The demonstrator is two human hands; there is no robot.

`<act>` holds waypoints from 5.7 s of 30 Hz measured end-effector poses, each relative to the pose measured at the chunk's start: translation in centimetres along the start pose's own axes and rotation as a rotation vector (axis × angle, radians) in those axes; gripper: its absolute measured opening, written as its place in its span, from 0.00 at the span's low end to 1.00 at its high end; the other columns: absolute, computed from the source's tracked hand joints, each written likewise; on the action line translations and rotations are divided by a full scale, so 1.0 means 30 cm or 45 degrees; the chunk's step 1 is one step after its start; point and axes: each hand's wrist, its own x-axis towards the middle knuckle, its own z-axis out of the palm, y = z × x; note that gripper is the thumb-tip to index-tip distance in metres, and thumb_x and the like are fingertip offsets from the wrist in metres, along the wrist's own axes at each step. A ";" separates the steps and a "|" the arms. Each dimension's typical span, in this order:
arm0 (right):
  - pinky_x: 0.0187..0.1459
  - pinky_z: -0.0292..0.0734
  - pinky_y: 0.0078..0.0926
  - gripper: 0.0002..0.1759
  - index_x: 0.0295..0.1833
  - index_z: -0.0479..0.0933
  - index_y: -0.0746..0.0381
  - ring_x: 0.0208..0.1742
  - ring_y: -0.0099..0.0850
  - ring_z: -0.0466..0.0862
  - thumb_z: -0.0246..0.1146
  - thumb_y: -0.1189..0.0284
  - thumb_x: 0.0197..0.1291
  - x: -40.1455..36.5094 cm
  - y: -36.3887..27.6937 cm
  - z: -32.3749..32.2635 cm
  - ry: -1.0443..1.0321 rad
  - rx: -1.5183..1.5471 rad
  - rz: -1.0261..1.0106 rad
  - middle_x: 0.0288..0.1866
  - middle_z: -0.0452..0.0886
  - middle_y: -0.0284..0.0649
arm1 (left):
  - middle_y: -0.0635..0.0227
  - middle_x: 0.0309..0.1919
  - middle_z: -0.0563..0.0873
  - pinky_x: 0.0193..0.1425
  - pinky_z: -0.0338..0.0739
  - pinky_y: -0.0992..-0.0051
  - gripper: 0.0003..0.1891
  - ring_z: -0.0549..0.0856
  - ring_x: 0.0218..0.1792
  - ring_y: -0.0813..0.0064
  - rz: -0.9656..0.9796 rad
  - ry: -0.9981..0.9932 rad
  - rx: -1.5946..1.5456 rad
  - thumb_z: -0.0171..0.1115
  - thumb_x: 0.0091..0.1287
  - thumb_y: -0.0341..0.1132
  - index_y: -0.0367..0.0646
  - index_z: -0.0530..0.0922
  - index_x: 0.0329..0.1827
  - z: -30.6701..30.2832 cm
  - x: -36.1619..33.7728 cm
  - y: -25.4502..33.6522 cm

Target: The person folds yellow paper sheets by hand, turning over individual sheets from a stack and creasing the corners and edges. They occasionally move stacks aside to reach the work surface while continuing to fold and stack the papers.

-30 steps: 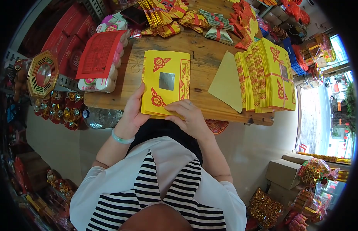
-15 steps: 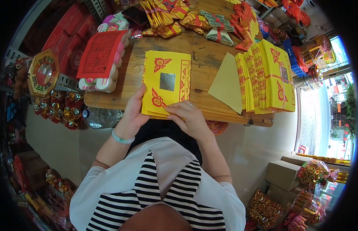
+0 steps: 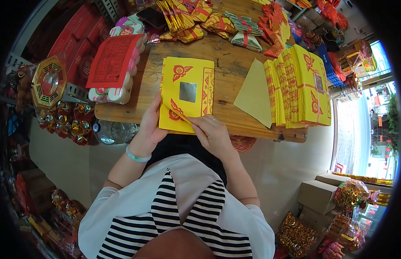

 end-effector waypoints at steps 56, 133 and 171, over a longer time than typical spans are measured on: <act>0.50 0.74 0.31 0.15 0.48 0.77 0.69 0.44 0.40 0.81 0.65 0.69 0.62 0.123 -0.060 -0.009 -0.023 0.569 0.733 0.45 0.83 0.48 | 0.60 0.50 0.86 0.47 0.82 0.83 0.15 0.87 0.43 0.77 0.558 0.074 0.621 0.56 0.74 0.27 0.35 0.75 0.62 -0.018 -0.205 0.075; 0.29 0.77 0.22 0.21 0.56 0.75 0.70 0.35 0.28 0.84 0.62 0.63 0.67 0.750 0.657 -0.259 0.503 -0.162 0.867 0.41 0.83 0.43 | 0.65 0.50 0.81 0.51 0.74 0.84 0.14 0.80 0.45 0.81 0.786 0.096 1.029 0.56 0.76 0.31 0.39 0.75 0.62 -0.109 -0.040 -0.026; 0.66 0.66 0.38 0.28 0.59 0.77 0.60 0.69 0.44 0.71 0.72 0.59 0.55 -0.024 0.052 -0.010 -0.262 -0.477 -0.019 0.66 0.74 0.39 | 0.60 0.46 0.78 0.47 0.77 0.79 0.22 0.79 0.42 0.75 0.329 0.303 1.549 0.63 0.71 0.35 0.30 0.74 0.63 -0.209 -0.024 0.055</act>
